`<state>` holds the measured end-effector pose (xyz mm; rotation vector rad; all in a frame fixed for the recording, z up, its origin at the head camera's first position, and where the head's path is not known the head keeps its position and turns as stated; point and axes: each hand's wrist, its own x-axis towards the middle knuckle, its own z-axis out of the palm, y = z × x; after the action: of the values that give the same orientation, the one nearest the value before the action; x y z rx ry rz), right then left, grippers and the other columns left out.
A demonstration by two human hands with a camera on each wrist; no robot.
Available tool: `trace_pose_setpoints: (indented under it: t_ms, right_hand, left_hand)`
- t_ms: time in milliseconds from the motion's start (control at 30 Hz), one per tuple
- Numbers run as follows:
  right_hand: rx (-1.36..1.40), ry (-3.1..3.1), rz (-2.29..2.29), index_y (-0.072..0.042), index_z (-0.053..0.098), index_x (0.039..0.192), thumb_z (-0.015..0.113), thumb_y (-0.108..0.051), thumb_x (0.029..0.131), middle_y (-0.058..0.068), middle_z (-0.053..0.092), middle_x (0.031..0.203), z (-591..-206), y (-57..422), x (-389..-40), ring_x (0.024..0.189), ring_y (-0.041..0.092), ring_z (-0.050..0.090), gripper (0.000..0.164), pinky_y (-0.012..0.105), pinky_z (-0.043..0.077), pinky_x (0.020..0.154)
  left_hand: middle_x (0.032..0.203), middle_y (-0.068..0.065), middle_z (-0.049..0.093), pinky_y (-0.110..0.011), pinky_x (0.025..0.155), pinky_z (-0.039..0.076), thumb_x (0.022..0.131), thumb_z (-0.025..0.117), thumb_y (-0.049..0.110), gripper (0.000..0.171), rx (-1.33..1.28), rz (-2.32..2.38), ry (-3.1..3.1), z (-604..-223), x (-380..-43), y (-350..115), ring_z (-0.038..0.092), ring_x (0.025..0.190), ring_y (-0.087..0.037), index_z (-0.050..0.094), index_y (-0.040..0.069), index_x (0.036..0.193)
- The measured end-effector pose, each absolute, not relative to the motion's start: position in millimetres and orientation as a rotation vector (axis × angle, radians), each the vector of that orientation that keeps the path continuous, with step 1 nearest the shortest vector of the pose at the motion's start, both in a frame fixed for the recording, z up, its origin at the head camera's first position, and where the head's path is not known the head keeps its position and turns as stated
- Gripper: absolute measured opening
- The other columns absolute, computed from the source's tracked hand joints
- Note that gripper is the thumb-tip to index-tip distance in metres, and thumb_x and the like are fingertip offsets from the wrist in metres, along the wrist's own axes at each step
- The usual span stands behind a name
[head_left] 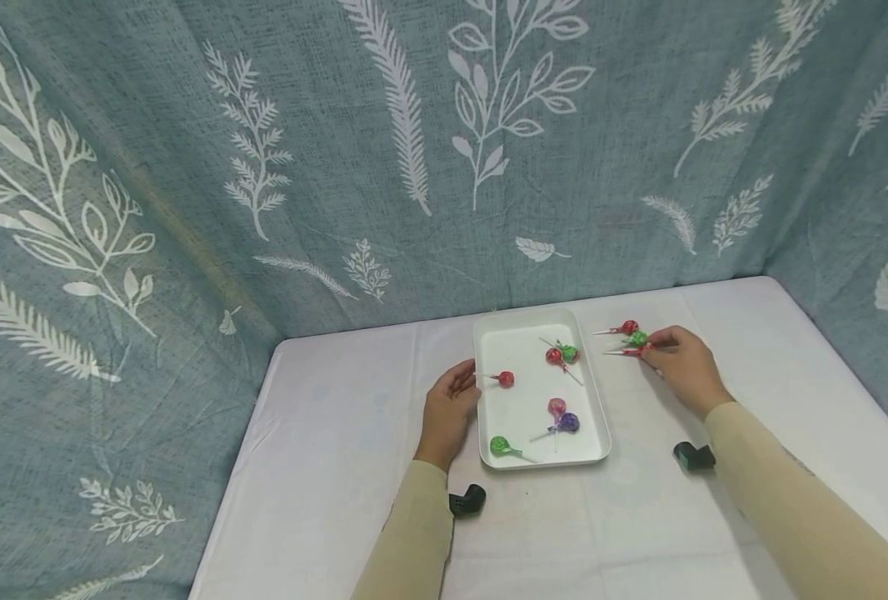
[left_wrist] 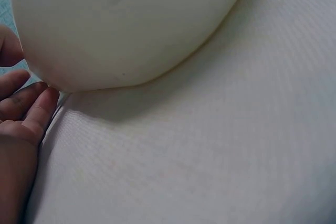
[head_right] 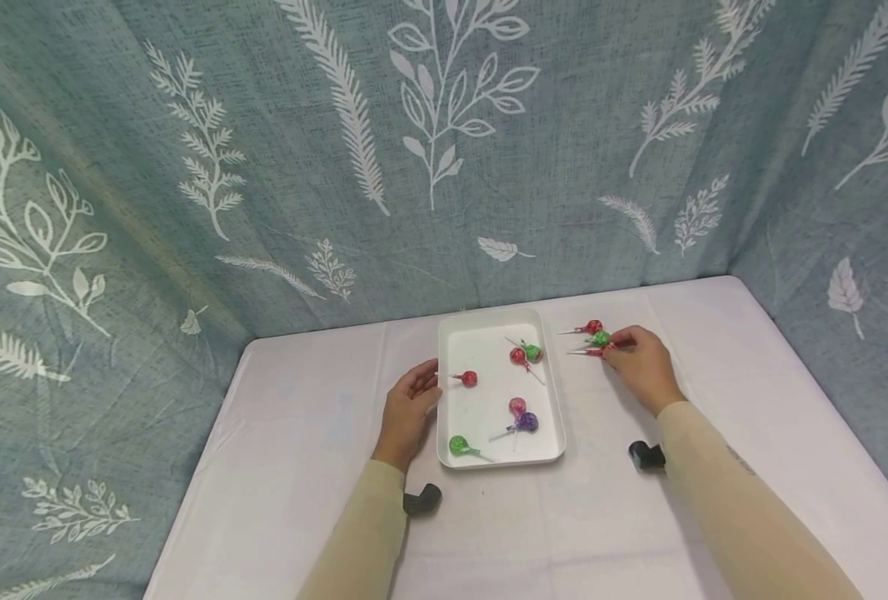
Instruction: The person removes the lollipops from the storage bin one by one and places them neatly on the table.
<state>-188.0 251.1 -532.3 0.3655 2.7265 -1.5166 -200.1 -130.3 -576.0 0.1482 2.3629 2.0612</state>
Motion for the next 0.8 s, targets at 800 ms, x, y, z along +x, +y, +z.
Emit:
trace_pose_setpoints:
  t_ms: [800]
  right_hand:
    - [0.307, 2.765, -1.591, 0.003, 0.061, 0.138, 0.064, -0.021, 0.110, 0.025, 0.059, 0.142, -513.9, 245.3, -183.0, 0.105, 0.030, 0.062, 0.038, 0.027, 0.054, 0.075]
  left_hand:
    - [0.145, -0.005, 0.068, -0.035, 0.113, 0.052, 0.102, 0.066, 0.008, 0.047, 0.184, 2.065, 2.355, -578.3, -199.2, -133.8, 0.062, 0.135, -0.022, 0.064, 0.008, 0.150]
